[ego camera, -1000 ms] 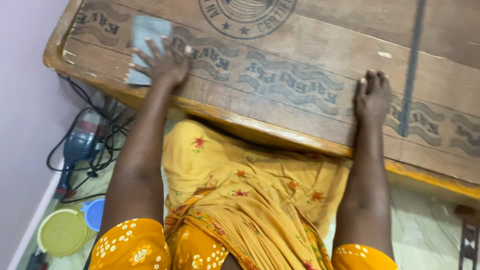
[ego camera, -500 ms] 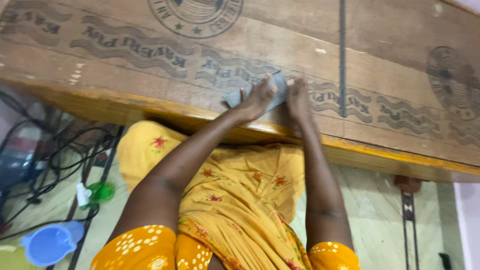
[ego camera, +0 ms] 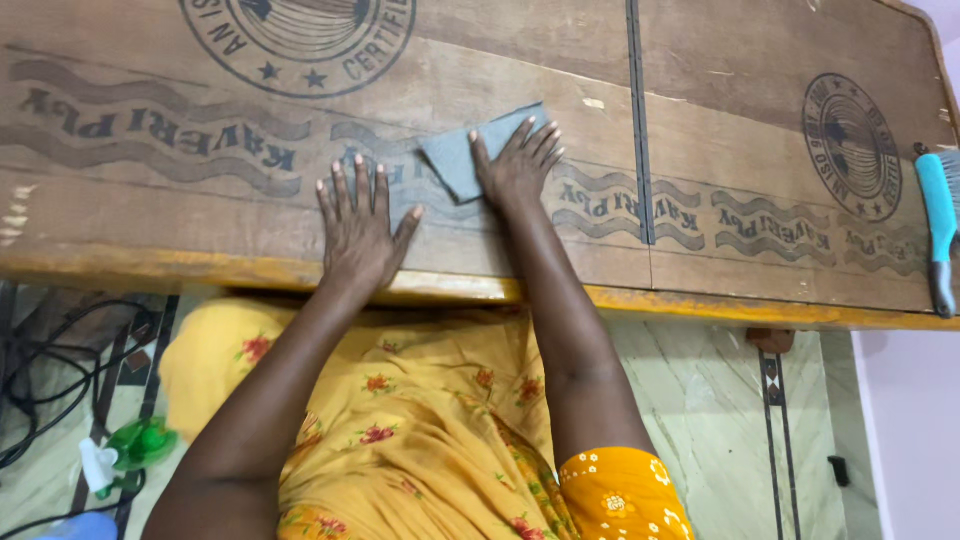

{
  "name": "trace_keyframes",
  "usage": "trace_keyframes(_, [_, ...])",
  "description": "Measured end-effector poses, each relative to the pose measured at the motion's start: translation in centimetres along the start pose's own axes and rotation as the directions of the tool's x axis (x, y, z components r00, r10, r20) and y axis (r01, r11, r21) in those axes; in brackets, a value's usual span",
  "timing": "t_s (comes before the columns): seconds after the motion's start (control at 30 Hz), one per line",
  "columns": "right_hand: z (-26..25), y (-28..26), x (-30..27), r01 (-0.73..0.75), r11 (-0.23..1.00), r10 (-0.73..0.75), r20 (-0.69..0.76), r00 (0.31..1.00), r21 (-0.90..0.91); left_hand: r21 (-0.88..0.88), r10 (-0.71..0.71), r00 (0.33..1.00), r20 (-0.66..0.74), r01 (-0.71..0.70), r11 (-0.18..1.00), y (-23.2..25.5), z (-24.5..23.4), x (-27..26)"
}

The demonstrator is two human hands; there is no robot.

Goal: The person sands the surface of a large wooden board using a sanding block. They move the block back and forth across the board's surface, covering different areas systematically.

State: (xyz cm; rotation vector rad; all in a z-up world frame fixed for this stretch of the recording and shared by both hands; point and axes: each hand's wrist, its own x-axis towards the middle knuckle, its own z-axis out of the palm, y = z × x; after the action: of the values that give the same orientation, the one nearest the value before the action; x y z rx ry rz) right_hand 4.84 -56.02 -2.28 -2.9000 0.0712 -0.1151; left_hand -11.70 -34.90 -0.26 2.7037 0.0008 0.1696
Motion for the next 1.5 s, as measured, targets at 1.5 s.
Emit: trace_keyframes(1.5, [-8.8,-6.6,-13.7,0.133,0.924,0.085,0.534,0.841,-0.358,-0.329,0.295,0.946,-0.131,-0.322,0.888,1.9,-1.2,-1.5])
